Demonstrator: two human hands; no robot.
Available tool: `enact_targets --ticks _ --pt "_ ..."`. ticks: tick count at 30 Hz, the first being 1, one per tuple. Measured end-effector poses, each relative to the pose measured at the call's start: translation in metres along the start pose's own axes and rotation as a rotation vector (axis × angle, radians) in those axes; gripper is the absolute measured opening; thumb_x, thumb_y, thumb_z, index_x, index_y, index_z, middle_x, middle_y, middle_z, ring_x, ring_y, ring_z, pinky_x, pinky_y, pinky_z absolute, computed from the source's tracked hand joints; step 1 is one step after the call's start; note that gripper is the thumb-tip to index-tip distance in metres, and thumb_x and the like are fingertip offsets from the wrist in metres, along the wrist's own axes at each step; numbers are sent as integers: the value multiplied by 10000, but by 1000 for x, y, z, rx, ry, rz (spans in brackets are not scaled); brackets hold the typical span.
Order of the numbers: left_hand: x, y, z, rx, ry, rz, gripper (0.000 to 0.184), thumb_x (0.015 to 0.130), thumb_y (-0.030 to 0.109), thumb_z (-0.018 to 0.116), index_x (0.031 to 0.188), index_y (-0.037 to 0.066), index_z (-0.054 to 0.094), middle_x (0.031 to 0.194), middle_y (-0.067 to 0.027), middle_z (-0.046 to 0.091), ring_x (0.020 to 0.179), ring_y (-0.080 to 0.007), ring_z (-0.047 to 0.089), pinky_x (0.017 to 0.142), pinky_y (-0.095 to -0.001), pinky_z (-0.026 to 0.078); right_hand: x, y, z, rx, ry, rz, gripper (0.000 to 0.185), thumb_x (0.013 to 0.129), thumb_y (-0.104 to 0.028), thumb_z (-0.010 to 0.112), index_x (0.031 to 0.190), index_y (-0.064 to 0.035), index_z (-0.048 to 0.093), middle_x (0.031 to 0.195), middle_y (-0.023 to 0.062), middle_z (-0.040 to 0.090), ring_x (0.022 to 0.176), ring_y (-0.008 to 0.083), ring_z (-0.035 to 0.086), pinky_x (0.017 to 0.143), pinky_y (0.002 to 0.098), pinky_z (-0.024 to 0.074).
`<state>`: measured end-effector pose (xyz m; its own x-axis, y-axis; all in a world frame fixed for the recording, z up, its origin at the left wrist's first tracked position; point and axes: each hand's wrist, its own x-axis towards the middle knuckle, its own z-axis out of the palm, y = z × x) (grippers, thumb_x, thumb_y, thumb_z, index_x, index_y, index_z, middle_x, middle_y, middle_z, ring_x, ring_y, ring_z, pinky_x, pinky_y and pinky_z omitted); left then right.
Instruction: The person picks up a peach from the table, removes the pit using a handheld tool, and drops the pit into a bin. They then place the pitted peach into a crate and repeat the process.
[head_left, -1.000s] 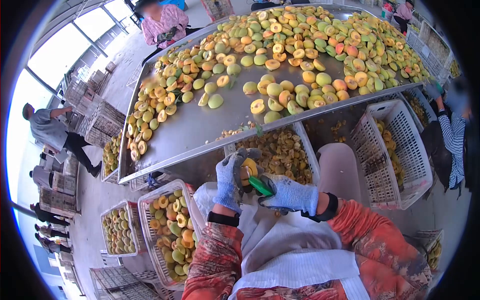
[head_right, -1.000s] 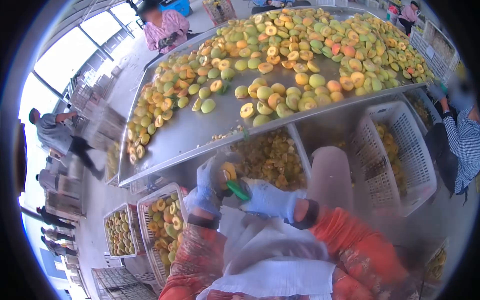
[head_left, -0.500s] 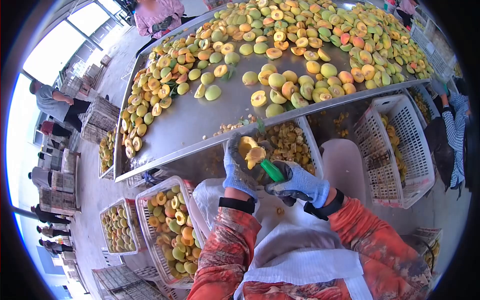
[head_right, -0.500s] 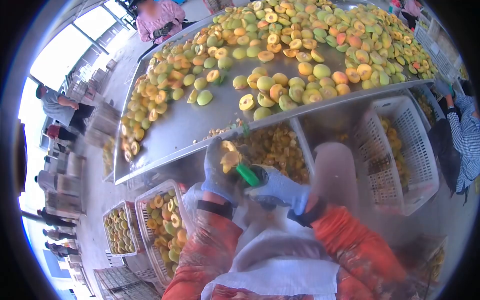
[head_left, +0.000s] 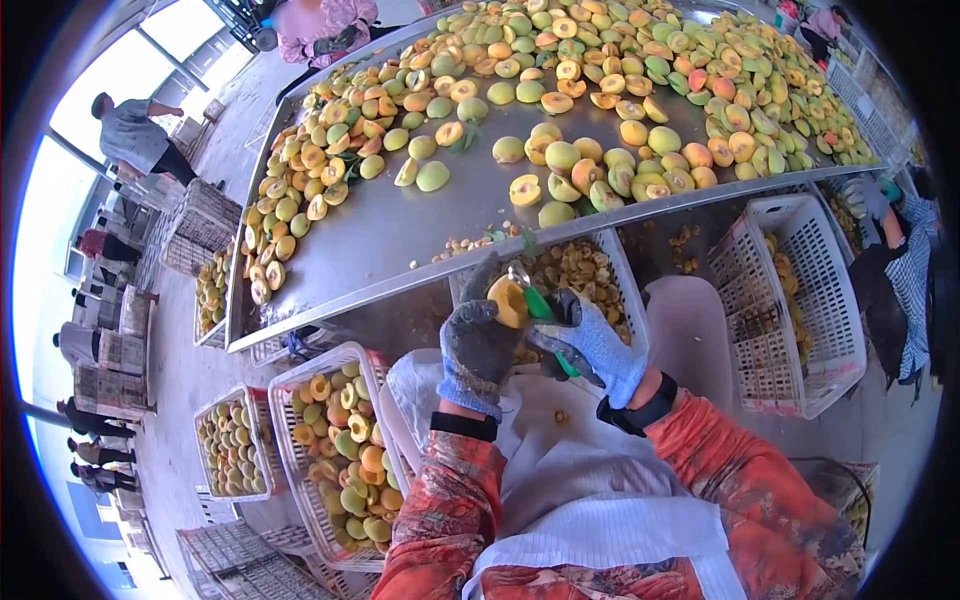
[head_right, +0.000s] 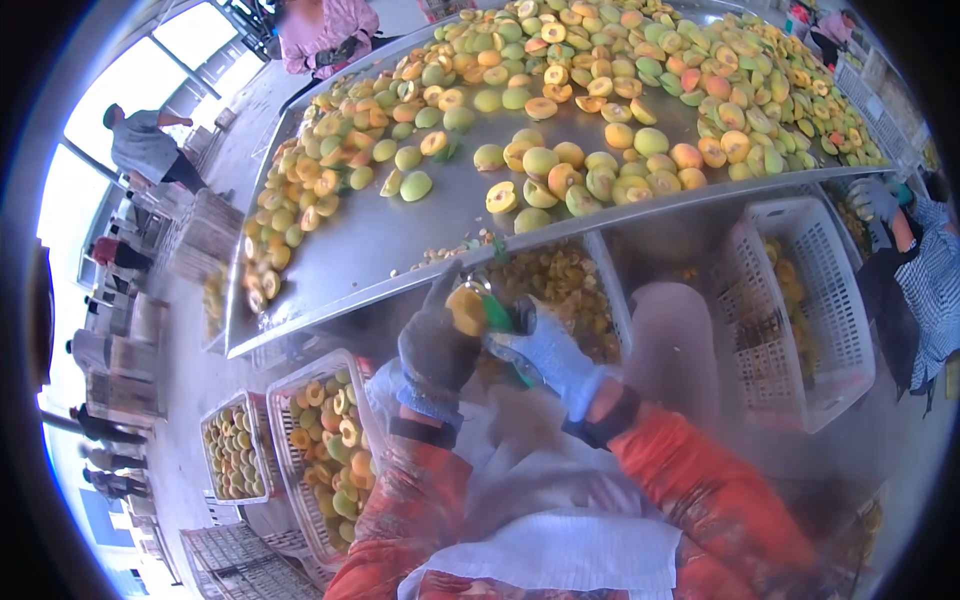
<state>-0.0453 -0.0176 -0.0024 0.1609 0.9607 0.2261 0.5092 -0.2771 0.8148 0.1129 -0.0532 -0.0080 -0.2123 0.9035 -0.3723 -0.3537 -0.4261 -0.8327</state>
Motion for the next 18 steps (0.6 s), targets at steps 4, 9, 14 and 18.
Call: enact_targets --ticks 4,9,14,18 --pt "-8 -37 2 418 -203 441 540 796 19 605 1291 14 390 1096 -110 593 1001 -198 579 880 -301 461 -8 8 10 -472 22 -235 311 753 -147 691 998 -70 515 756 80 584 594 163 575 538 308 465" --pt "-32 -20 -9 -393 -11 -109 371 867 238 507 1133 -19 512 1085 -170 587 964 -273 585 858 -351 474 -19 15 16 -1252 174 -725 372 768 -221 652 1058 -20 534 778 180 602 634 338 600 569 408 475" --pt "-33 -21 -15 -1442 67 -226 361 834 264 528 1058 -19 544 1032 -208 594 939 -318 583 855 -416 469 -23 14 43 -1456 110 -599 295 748 -175 609 999 -45 527 741 138 595 645 314 608 571 395 480" --pt "-27 -23 -17 -1752 158 -594 244 856 206 508 956 -9 566 895 -180 615 801 -298 604 713 -399 517 -25 25 55 -1621 100 -773 307 742 -165 610 1003 -24 532 753 146 603 600 300 605 537 386 468"
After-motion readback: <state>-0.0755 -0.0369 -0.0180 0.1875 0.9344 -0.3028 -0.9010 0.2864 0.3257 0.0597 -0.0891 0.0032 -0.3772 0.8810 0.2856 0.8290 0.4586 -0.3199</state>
